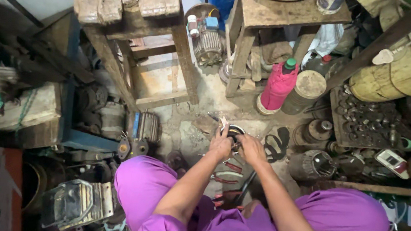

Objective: The person sits on the floor and works on an electric motor stator. They use pliers to strip and adjust wires, then insert and arrange the wires into the stator slots by hand.

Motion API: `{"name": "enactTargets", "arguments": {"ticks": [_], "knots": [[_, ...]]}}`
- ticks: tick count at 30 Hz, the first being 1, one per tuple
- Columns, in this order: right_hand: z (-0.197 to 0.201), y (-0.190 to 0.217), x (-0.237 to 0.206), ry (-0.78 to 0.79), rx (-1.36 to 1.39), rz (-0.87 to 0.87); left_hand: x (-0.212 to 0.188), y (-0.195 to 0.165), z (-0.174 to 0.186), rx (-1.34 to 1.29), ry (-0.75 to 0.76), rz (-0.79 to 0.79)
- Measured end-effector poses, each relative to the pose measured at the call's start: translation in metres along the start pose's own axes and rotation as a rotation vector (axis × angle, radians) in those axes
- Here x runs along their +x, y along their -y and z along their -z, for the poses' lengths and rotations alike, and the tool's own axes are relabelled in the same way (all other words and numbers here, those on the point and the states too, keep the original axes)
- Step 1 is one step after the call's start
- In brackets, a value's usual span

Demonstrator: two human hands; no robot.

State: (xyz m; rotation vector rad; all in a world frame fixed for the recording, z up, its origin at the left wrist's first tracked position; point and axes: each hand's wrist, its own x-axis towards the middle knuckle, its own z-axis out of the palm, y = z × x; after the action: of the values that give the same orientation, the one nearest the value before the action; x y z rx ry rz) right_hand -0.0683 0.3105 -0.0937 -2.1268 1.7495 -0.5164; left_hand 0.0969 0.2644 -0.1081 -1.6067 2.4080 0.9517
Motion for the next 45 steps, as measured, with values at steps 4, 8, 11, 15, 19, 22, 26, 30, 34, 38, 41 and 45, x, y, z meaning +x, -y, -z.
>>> {"name": "enactTargets", "arguments": {"ticks": [4,8,11,15,19,22,26,30,34,38,41,45], "knots": [[0.001,-0.003,0.002,0.093,-0.091,0.016,0.002,0.003,-0.003,0.047,0.050,0.011],[-0.011,-0.013,0.003,0.051,-0.236,0.119,0.006,0.007,-0.006,0.115,-0.012,-0.017],[-0.012,-0.015,-0.002,-0.050,-0.289,0.185,0.004,0.005,-0.006,0.094,-0.004,-0.028],[-0.006,-0.007,-0.009,-0.068,-0.372,0.046,-0.006,0.001,0.001,0.044,-0.021,-0.032],[0.004,0.010,-0.003,-0.074,-0.201,-0.175,-0.009,0.000,0.009,0.028,-0.038,-0.030],[0.004,0.011,0.006,0.135,-0.030,-0.350,-0.009,0.000,0.010,-0.001,-0.046,-0.025],[-0.007,-0.001,0.011,0.258,0.691,-0.568,-0.008,0.002,0.005,-0.009,-0.027,-0.018],[-0.010,-0.005,0.006,0.300,0.834,-0.740,-0.010,0.003,0.005,-0.022,0.000,-0.011],[-0.008,0.001,0.001,0.079,0.516,-0.524,-0.011,0.001,0.009,-0.003,-0.040,-0.028],[-0.005,0.007,0.002,-0.076,0.554,-0.487,-0.012,0.000,0.012,0.012,-0.023,-0.014],[-0.007,0.008,0.000,-0.059,0.293,-0.603,-0.011,0.001,0.011,0.003,-0.015,-0.019],[-0.018,0.010,-0.007,-0.017,0.310,-0.616,-0.010,0.003,0.010,0.012,-0.056,-0.044]]}}
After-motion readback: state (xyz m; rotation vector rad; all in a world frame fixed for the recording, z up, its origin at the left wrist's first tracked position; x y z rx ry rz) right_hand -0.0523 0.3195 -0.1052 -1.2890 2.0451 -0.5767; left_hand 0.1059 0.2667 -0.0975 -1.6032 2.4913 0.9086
